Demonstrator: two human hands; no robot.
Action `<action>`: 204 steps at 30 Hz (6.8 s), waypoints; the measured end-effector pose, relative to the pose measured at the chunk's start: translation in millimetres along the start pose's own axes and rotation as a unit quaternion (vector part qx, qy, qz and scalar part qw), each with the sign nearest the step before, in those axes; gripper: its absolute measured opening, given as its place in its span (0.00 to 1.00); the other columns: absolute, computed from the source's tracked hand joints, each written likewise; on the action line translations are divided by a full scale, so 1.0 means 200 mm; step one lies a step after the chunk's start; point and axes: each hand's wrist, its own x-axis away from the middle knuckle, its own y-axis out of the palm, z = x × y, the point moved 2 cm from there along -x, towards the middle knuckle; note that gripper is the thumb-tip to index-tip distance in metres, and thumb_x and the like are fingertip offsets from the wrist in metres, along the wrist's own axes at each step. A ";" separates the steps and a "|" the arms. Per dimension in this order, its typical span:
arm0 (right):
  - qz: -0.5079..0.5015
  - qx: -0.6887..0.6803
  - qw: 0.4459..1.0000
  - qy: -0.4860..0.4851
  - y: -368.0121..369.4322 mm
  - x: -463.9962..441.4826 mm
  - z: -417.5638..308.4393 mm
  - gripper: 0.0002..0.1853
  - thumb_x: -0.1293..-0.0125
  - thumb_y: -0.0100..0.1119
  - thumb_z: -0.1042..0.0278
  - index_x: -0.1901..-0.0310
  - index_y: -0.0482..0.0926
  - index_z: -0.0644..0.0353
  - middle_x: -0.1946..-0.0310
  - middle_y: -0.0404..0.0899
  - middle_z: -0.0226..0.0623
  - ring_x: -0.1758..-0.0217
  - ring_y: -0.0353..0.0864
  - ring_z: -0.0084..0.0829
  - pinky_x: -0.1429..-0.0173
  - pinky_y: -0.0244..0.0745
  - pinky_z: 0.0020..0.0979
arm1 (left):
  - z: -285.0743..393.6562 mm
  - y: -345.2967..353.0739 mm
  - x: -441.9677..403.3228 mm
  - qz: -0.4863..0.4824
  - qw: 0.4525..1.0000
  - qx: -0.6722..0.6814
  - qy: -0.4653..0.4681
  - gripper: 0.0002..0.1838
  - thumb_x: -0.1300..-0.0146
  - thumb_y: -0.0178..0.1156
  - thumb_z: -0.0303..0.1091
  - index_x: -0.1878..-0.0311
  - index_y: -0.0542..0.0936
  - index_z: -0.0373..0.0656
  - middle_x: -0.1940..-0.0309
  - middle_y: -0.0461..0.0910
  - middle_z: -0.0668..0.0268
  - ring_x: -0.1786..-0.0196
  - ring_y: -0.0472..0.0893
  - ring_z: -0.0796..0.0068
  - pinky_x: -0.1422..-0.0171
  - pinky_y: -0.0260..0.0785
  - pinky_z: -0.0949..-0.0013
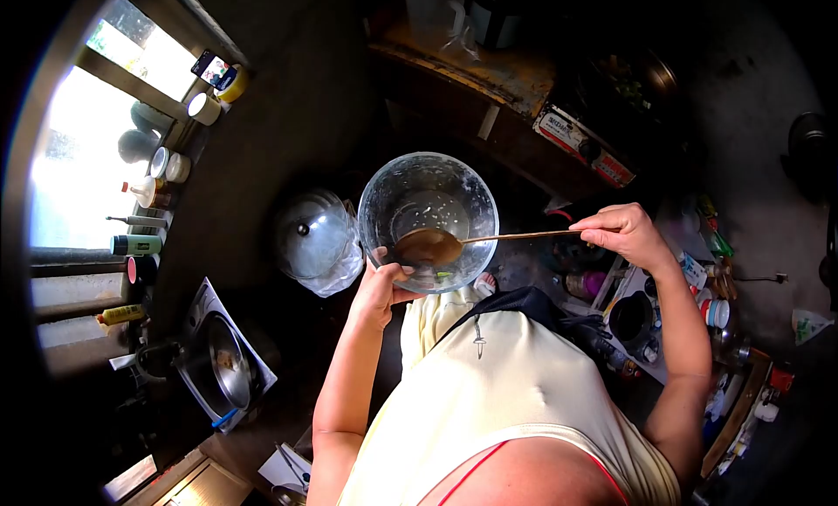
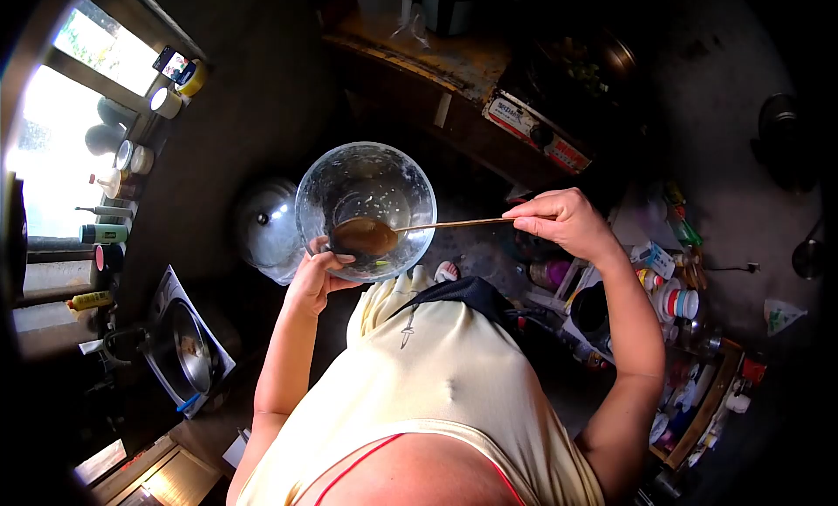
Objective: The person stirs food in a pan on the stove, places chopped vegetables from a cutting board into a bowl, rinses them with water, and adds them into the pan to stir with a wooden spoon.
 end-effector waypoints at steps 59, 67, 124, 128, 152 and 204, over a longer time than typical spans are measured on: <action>0.004 0.052 0.998 0.042 0.20 0.14 -0.04 0.09 0.43 0.61 0.71 0.60 0.83 0.60 0.72 0.83 0.39 0.71 0.82 0.27 0.64 0.75 0.24 | -0.07 -0.06 0.01 -0.039 0.999 0.022 -0.025 0.22 0.51 0.47 0.22 0.49 0.63 0.33 0.55 0.74 0.49 0.58 0.81 0.55 0.55 0.81 0.58; 0.120 0.098 0.986 -0.057 0.19 0.14 -0.06 0.09 0.44 0.62 0.73 0.61 0.83 0.59 0.72 0.82 0.39 0.72 0.81 0.31 0.66 0.75 0.27 | -0.06 -0.06 0.02 -0.025 0.999 0.018 -0.037 0.21 0.51 0.48 0.22 0.49 0.63 0.34 0.56 0.74 0.50 0.57 0.81 0.56 0.56 0.81 0.59; 0.116 -0.134 0.978 0.110 0.34 0.25 0.20 0.10 0.37 0.58 0.67 0.58 0.82 0.62 0.68 0.83 0.30 0.65 0.77 0.17 0.57 0.72 0.20 | -0.04 -0.01 -0.03 -0.046 0.998 0.027 -0.032 0.16 0.50 0.53 0.19 0.55 0.70 0.27 0.61 0.79 0.50 0.61 0.83 0.57 0.57 0.81 0.61; 0.109 -0.124 0.980 0.114 0.35 0.26 0.18 0.10 0.37 0.58 0.67 0.57 0.82 0.62 0.69 0.82 0.29 0.66 0.76 0.17 0.58 0.71 0.20 | -0.06 -0.03 -0.04 -0.058 0.997 0.023 -0.035 0.16 0.50 0.53 0.19 0.55 0.71 0.28 0.61 0.79 0.51 0.61 0.83 0.58 0.57 0.81 0.61; 0.198 0.004 0.980 0.034 0.46 0.18 -0.05 0.08 0.40 0.58 0.73 0.60 0.81 0.65 0.67 0.82 0.46 0.66 0.83 0.37 0.63 0.77 0.29 | -0.08 -0.03 -0.05 -0.056 0.997 0.025 -0.050 0.16 0.50 0.50 0.17 0.55 0.72 0.26 0.59 0.78 0.49 0.59 0.82 0.56 0.54 0.81 0.60; -0.013 -0.442 0.878 0.182 0.54 0.11 -0.35 0.12 0.35 0.47 0.72 0.53 0.73 0.69 0.78 0.64 0.18 0.80 0.56 0.08 0.77 0.53 0.13 | -0.18 -0.03 -0.14 -0.078 0.996 0.024 -0.039 0.27 0.55 0.45 0.19 0.46 0.58 0.31 0.55 0.74 0.48 0.59 0.81 0.52 0.60 0.83 0.59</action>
